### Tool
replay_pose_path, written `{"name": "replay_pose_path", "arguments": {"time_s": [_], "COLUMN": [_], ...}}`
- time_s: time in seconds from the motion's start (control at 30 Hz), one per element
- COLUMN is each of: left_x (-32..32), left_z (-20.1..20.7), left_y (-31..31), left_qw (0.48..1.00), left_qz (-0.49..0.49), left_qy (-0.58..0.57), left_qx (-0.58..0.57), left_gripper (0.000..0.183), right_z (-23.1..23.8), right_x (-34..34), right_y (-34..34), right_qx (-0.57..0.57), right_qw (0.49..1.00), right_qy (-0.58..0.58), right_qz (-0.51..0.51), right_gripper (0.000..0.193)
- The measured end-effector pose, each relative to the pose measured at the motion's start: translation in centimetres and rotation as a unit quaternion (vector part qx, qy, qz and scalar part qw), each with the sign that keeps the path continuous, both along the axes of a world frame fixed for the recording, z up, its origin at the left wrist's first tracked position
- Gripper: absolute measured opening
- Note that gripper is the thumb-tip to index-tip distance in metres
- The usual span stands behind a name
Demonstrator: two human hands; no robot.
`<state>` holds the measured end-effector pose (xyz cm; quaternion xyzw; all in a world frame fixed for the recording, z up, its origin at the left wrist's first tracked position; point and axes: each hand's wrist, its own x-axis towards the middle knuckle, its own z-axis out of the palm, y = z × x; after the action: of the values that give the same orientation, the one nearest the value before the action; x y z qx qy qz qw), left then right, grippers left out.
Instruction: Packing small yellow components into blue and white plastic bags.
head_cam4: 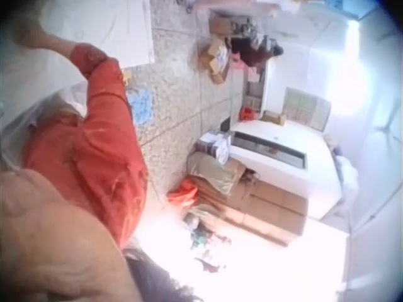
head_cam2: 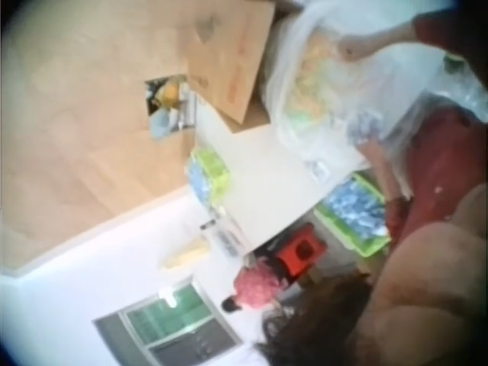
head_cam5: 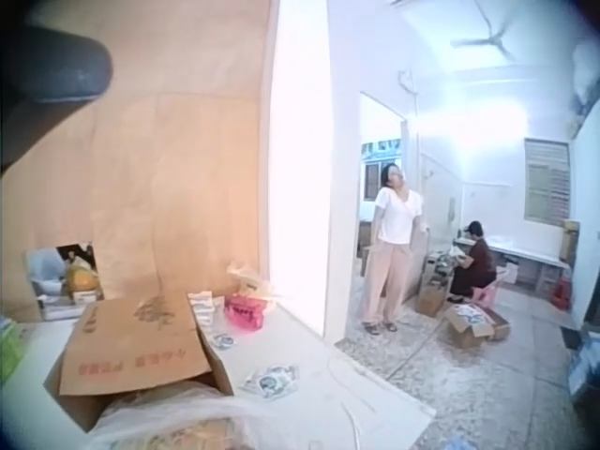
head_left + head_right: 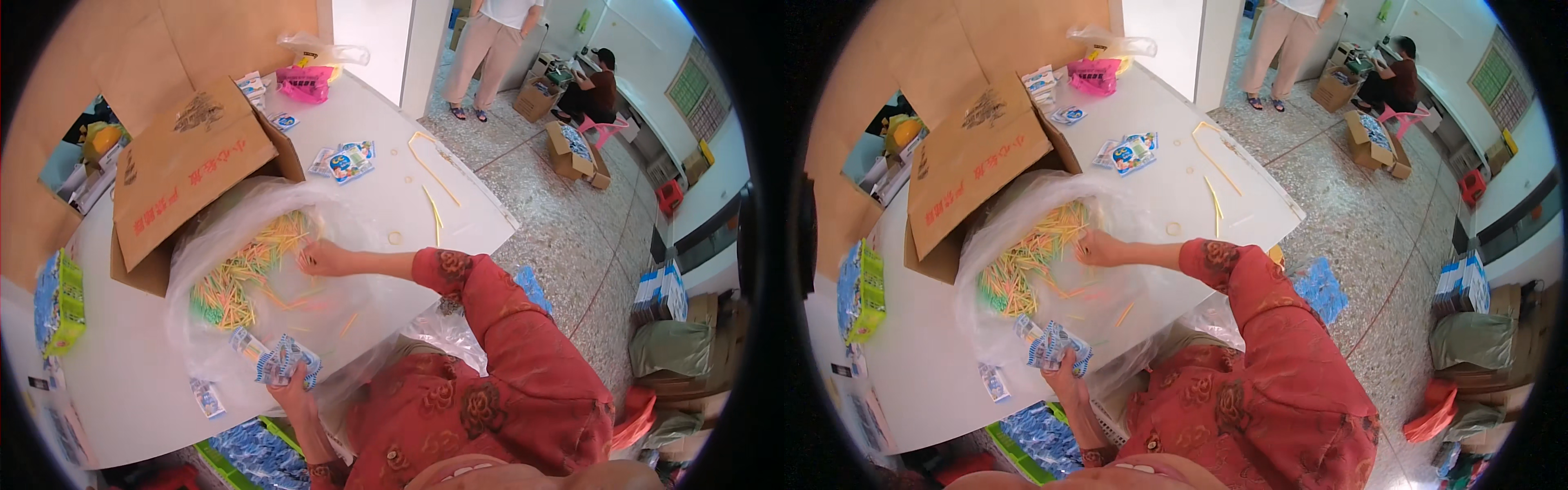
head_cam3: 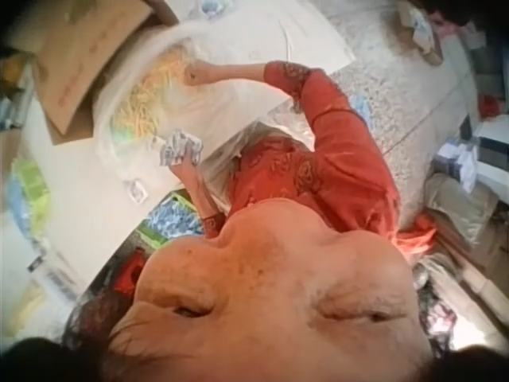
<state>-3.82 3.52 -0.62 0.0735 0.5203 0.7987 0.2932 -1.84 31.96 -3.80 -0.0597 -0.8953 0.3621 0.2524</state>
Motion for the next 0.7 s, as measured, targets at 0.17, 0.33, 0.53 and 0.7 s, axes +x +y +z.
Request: {"name": "replay_pose_path", "arguments": {"time_s": [0.17, 0.33, 0.53, 0.7], "left_x": [0.6, 0.7, 0.2, -0.3], "left_z": [0.2, 0.5, 2.5, 2.7], "left_y": [-0.1, -0.9, 2.5, 2.4], "left_qw": [1.000, 0.997, 0.993, 0.997], "left_qz": [-0.013, 0.056, -0.036, -0.002], "left_qy": [0.013, 0.007, 0.101, 0.082], "left_qx": [0.000, -0.051, -0.053, -0.003], "left_gripper": [0.052, 0.063, 0.051, 0.024], "right_z": [-1.2, -0.3, -1.4, 8.9], "right_x": [1.1, 0.0, 2.4, 3.4], "right_y": [-1.0, -3.3, -1.1, -3.5], "right_qx": [-0.013, 0.008, 0.089, -0.271], "right_qw": [0.999, 0.995, 0.990, 0.960], "right_qy": [-0.022, 0.070, 0.048, -0.054], "right_qz": [-0.021, 0.075, 0.096, 0.041], "right_gripper": [0.021, 0.010, 0.006, 0.010]}}
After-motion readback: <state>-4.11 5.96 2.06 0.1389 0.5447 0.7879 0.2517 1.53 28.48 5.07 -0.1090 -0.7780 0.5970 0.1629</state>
